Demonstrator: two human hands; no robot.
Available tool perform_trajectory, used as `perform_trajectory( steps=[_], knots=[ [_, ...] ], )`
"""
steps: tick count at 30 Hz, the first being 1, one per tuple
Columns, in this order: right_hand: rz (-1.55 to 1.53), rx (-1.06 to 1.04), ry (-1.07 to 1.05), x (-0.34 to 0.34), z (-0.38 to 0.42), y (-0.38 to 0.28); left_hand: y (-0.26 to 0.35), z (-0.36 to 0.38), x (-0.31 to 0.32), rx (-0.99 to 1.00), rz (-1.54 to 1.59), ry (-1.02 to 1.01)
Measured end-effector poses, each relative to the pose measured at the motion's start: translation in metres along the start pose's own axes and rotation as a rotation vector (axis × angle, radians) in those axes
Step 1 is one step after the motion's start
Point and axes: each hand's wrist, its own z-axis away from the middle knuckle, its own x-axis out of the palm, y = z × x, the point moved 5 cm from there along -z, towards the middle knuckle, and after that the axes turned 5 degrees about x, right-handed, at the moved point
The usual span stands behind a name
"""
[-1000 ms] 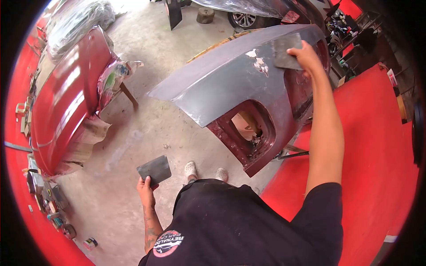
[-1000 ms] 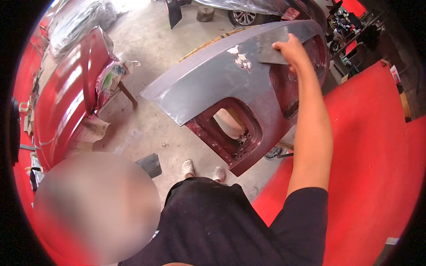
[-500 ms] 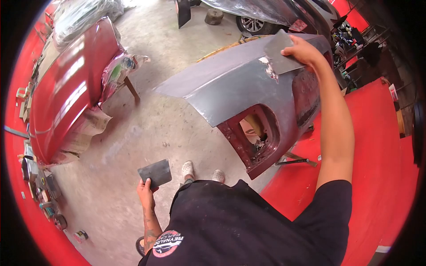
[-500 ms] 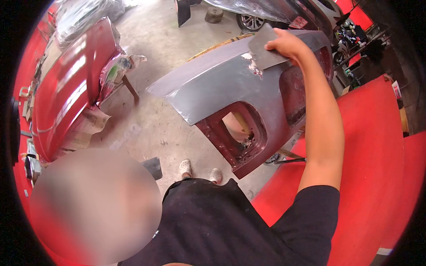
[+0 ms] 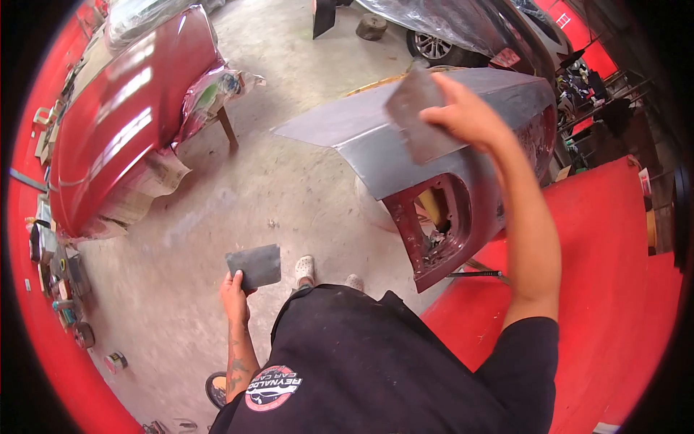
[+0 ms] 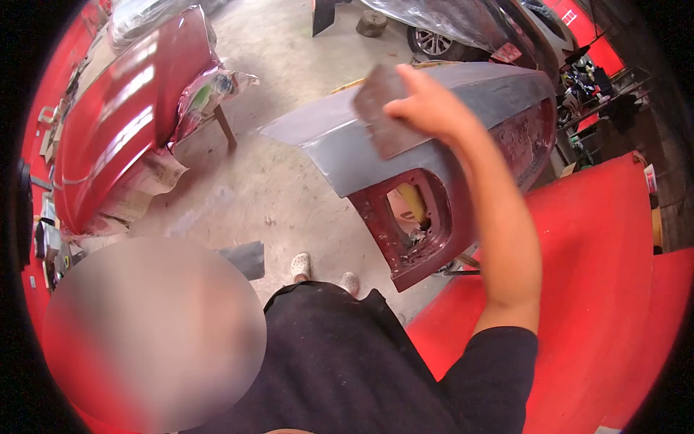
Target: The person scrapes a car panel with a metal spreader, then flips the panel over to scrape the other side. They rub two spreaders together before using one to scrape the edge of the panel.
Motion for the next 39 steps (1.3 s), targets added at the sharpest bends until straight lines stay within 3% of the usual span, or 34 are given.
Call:
perform_trajectory(
  steps=[2, 5, 8, 9, 11, 16, 18, 20, 22, 26, 28, 31, 34, 39],
  knots=[
    [0.201, -0.208, -0.005, 0.046, 0.017, -0.042, 0.006, -0.002, 0.009, -0.004, -0.004, -0.007],
    [0.262, -0.143, -0.12, 0.071, 0.036, -0.061, 0.014, -0.01, 0.016, 0.03, -0.005, -0.094],
    [-0.095, -0.116, 0.183, 0.015, 0.044, -0.032, 0.01, -0.016, 0.001, 0.02, 0.035, -0.067],
    [-0.32, -0.03, 0.085, 0.0, 0.048, -0.023, 0.015, -0.014, 0.0, 0.005, 0.097, -0.065],
    [-0.33, 0.068, 0.248, -0.024, 0.056, 0.012, 0.001, -0.021, -0.014, -0.006, 0.17, -0.062],
    [-0.367, 0.121, 0.212, 0.005, 0.052, 0.012, 0.018, -0.026, 0.0, -0.04, 0.244, -0.094],
    [-0.044, 0.036, 0.266, 0.025, 0.043, -0.008, 0.03, -0.033, 0.014, -0.034, 0.234, -0.144],
    [-0.019, -0.041, 0.309, 0.045, 0.04, -0.042, 0.041, -0.04, 0.029, -0.025, 0.23, -0.193],
    [0.298, -0.086, 0.194, 0.066, 0.028, -0.065, 0.052, -0.043, 0.04, 0.03, 0.239, -0.257],
    [0.338, -0.016, 0.025, 0.117, 0.016, -0.09, 0.059, -0.046, 0.04, 0.024, 0.284, -0.259],
    [0.265, -0.116, 0.032, 0.143, 0.023, -0.095, 0.066, -0.041, 0.036, -0.003, 0.358, -0.208],
    [-0.087, -0.143, 0.176, 0.18, 0.043, -0.098, 0.07, -0.036, 0.026, -0.02, 0.442, -0.163],
    [-0.36, -0.083, 0.148, 0.23, 0.057, -0.091, 0.063, -0.039, 0.02, -0.051, 0.53, -0.181],
    [-0.509, -0.155, 0.087, 0.279, 0.06, -0.071, 0.062, -0.04, 0.032, -0.038, 0.457, -0.176]
  ],
)
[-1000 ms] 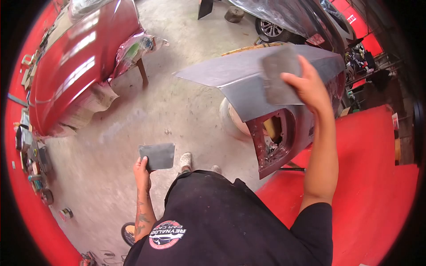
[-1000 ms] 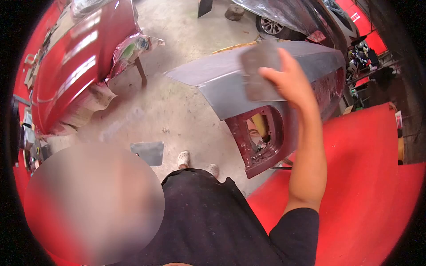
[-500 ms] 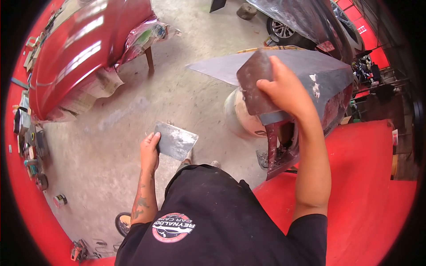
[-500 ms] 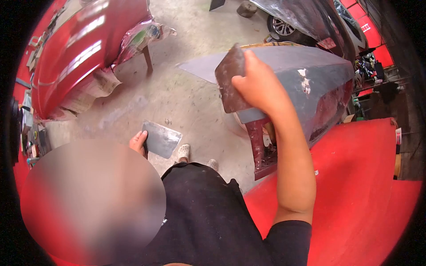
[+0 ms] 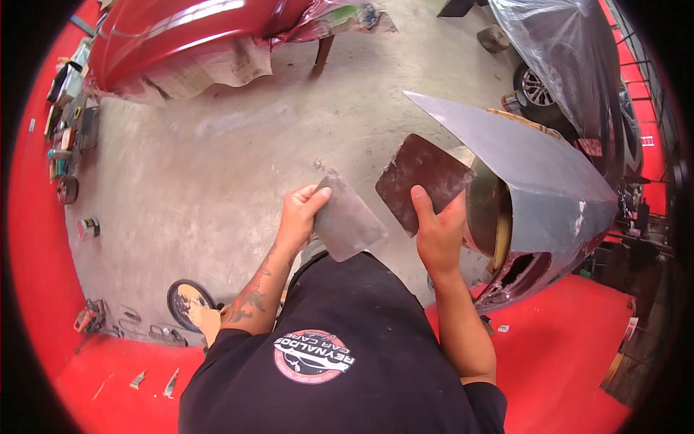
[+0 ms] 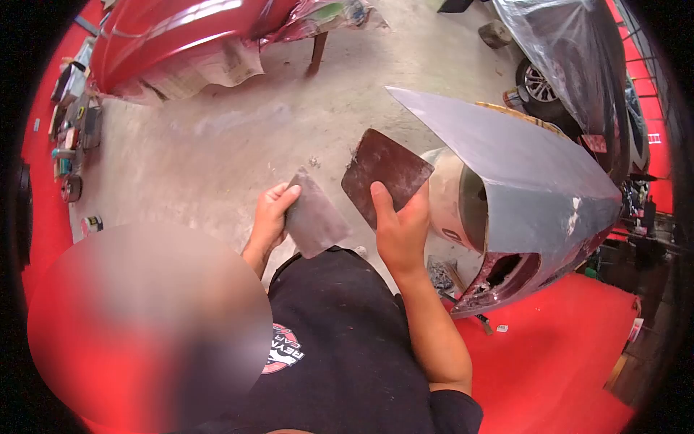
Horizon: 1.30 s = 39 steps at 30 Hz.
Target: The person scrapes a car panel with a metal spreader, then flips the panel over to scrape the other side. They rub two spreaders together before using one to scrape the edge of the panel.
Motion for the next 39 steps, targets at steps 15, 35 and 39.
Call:
perform_trajectory(
  steps=[15, 35, 39],
  knots=[
    [0.024, 0.03, -0.175, 0.004, 0.015, 0.005, 0.003, -0.031, -0.014, 0.005, -0.005, 0.03],
    [1.046, -0.608, -0.358, 0.043, 0.038, 0.04, 0.033, -0.022, -0.009, 0.245, -0.537, 0.162],
    [0.998, -0.395, -0.244, 0.028, 0.008, 0.055, 0.029, -0.011, -0.015, 0.255, -0.581, 0.174]
  ],
)
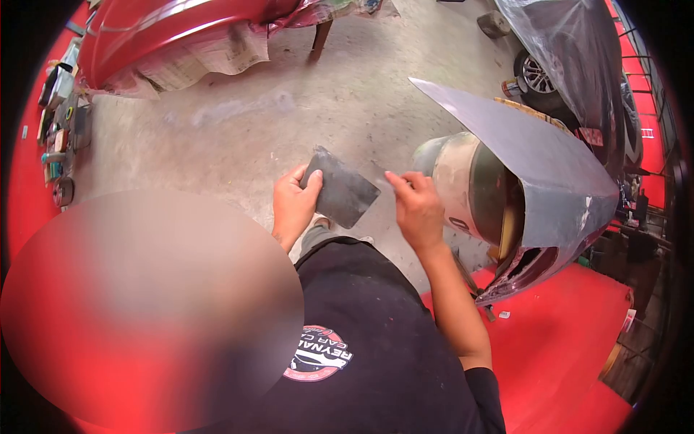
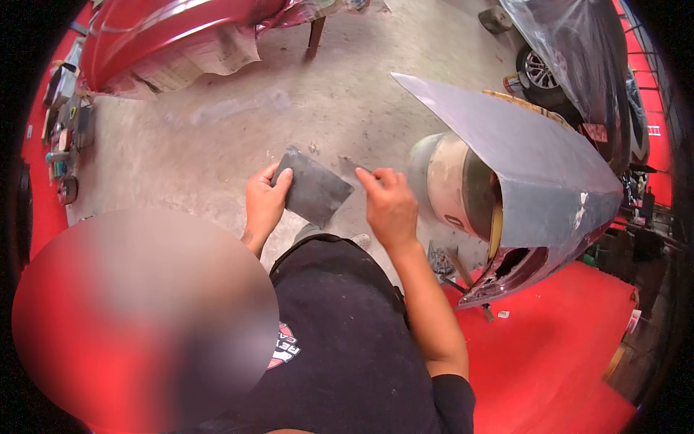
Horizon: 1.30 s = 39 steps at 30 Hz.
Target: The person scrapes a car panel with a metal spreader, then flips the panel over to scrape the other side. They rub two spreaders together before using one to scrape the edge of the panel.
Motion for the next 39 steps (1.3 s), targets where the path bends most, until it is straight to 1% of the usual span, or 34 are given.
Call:
perform_trajectory(
  steps=[2, 3, 4, 6, 7, 9, 10, 12, 15, 17, 18, 20, 21, 22, 24, 25, 27, 28, 30, 31, 32, 34, 35, 36, 38, 39],
  knots=[
    [-0.256, 0.09, -0.013, 0.002, -0.002, 0.026, -0.003, 0.001, -0.008, -0.034, 0.003, 0.032],
    [-0.438, 0.205, -0.142, 0.008, -0.001, 0.041, -0.007, 0.002, -0.013, -0.067, 0.005, 0.065],
    [-0.437, 0.214, -0.141, 0.014, 0.001, 0.051, -0.01, 0.001, -0.018, -0.07, 0.005, 0.057],
    [0.034, 0.759, -0.433, 0.048, 0.031, 0.1, -0.015, -0.003, -0.033, -0.036, -0.056, 0.074],
    [0.039, 0.773, -0.426, 0.062, 0.049, 0.113, -0.016, -0.004, -0.039, -0.03, -0.052, 0.093],
    [0.152, 1.002, -0.47, 0.086, 0.103, 0.142, -0.014, -0.005, -0.046, -0.03, 0.016, 0.107],
    [0.156, 1.013, -0.476, 0.089, 0.122, 0.145, -0.016, -0.004, -0.052, -0.034, 0.071, 0.131],
    [0.117, 1.102, -0.625, 0.099, 0.161, 0.146, -0.023, -0.007, -0.059, -0.047, 0.07, 0.115],
    [0.084, 1.189, -0.59, 0.099, 0.204, 0.145, -0.025, -0.005, -0.06, -0.087, 0.08, 0.071],
    [0.063, 1.244, -0.59, 0.099, 0.23, 0.146, -0.023, -0.012, -0.055, -0.024, 0.035, 0.089],
    [0.051, 1.286, -0.593, 0.096, 0.245, 0.147, -0.018, -0.015, -0.05, -0.006, 0.042, 0.032],
    [0.024, 1.372, -0.64, 0.092, 0.274, 0.146, -0.019, -0.018, -0.043, -0.081, -0.034, -0.032],
    [0.01, 1.381, -0.591, 0.096, 0.299, 0.157, -0.021, -0.015, -0.025, -0.042, -0.003, -0.052],
    [-0.038, 1.446, -0.584, 0.096, 0.316, 0.159, -0.021, -0.016, -0.013, -0.006, 0.028, -0.072],
    [-0.15, 1.541, -0.506, 0.097, 0.35, 0.159, -0.025, -0.019, 0.001, -0.046, 0.126, -0.121],
    [-0.166, 1.58, -0.468, 0.099, 0.366, 0.159, -0.021, -0.019, 0.013, -0.032, 0.127, -0.171],
    [-0.309, 1.684, -0.251, 0.11, 0.406, 0.163, -0.015, -0.02, 0.032, -0.057, 0.23, -0.195],
    [-0.319, 1.711, -0.22, 0.12, 0.429, 0.166, -0.009, -0.022, 0.038, -0.049, 0.23, -0.233],
    [-0.528, 1.852, 0.12, 0.145, 0.478, 0.178, -0.001, -0.02, 0.055, -0.059, 0.249, -0.266],
    [-0.704, 1.938, 0.242, 0.13, 0.479, 0.167, 0.006, -0.016, 0.064, -0.048, 0.242, -0.296],
    [-0.721, 1.952, 0.269, 0.125, 0.485, 0.167, 0.012, -0.009, 0.075, -0.057, 0.263, -0.291],
    [-0.883, 2.133, 0.584, 0.121, 0.511, 0.168, 0.016, 0.003, 0.095, -0.058, 0.278, -0.306],
    [-1.093, 2.031, 0.735, 0.131, 0.528, 0.18, 0.016, 0.011, 0.103, -0.055, 0.27, -0.311],
    [-1.109, 2.031, 0.751, 0.14, 0.549, 0.19, 0.014, 0.018, 0.112, -0.051, 0.266, -0.315],
    [-1.398, 1.791, 1.042, 0.135, 0.565, 0.211, 0.007, 0.037, 0.13, -0.041, 0.246, -0.316],
    [-1.418, 1.785, 1.039, 0.133, 0.577, 0.223, -0.001, 0.048, 0.137, -0.043, 0.233, -0.302]
  ],
)
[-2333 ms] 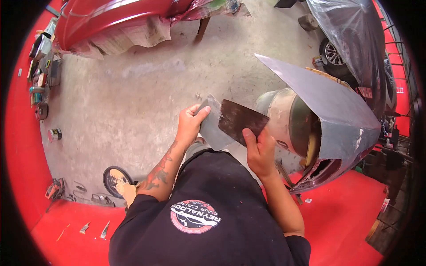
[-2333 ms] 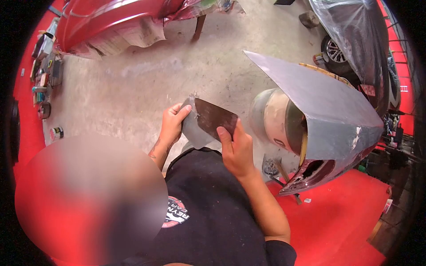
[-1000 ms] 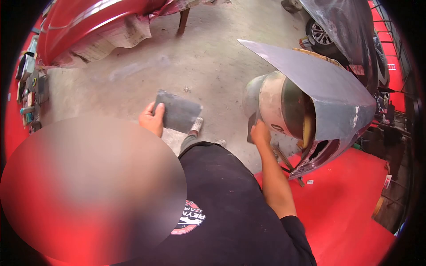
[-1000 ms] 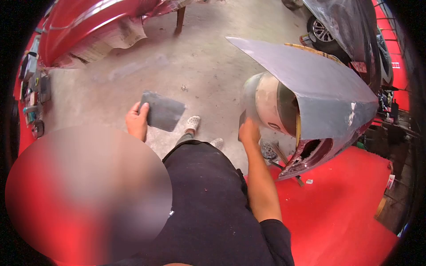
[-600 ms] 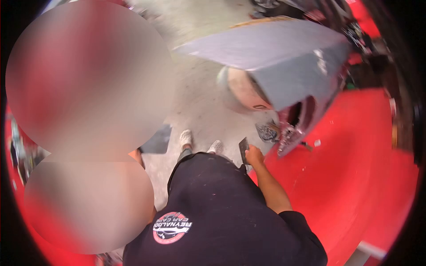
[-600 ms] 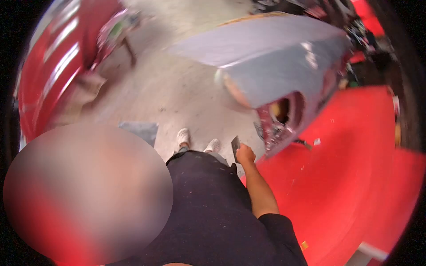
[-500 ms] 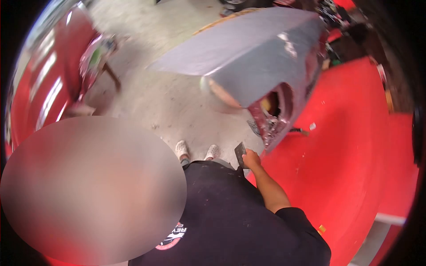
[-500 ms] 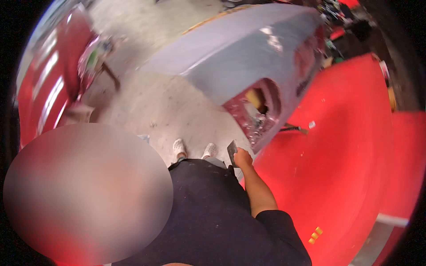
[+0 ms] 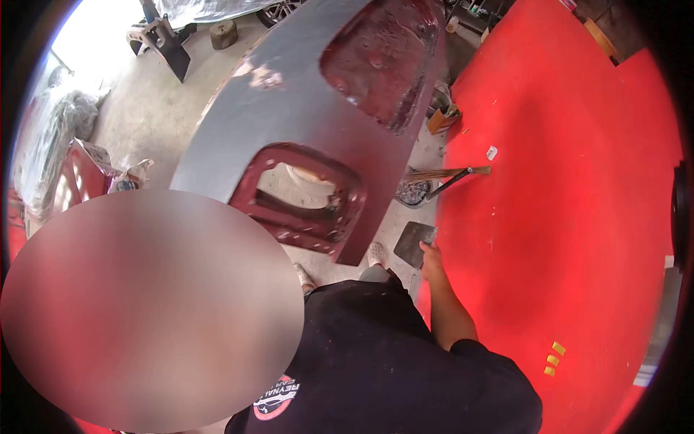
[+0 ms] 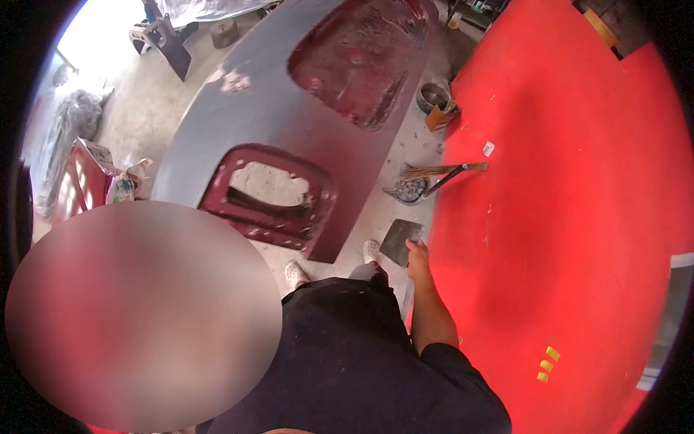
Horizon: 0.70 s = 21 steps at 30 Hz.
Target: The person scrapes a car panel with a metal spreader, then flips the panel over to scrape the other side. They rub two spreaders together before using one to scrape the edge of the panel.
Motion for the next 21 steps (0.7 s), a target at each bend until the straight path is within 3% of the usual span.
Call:
perform_trajectory(
  steps=[3, 5, 7, 9, 13, 15, 19, 21],
  knots=[
    [-0.182, -0.024, -0.2, -0.011, -0.03, -0.044, -0.042, 0.029, 0.015, 0.054, -0.182, -0.046],
    [-0.02, -0.079, 0.06, -0.027, -0.057, -0.068, -0.085, 0.051, 0.009, -0.004, -0.291, -0.007],
    [-0.143, -0.246, -0.133, 0.001, -0.011, -0.146, -0.121, 0.076, -0.004, -0.017, -0.654, 0.056],
    [-0.108, -0.312, -0.242, 0.018, -0.009, -0.192, -0.14, 0.113, -0.003, -0.102, -0.727, 0.131],
    [0.125, -0.734, -0.351, 0.073, 0.003, -0.285, -0.15, 0.172, -0.024, -0.236, -0.861, 0.094],
    [0.106, -0.83, -0.395, 0.1, 0.012, -0.325, -0.147, 0.194, -0.035, -0.252, -0.926, 0.109],
    [0.061, -0.751, -0.457, 0.138, -0.006, -0.341, -0.139, 0.228, -0.057, -0.296, -0.988, 0.155],
    [0.19, -0.864, -0.507, 0.153, 0.005, -0.322, -0.134, 0.239, -0.058, -0.291, -0.985, 0.163]
  ],
)
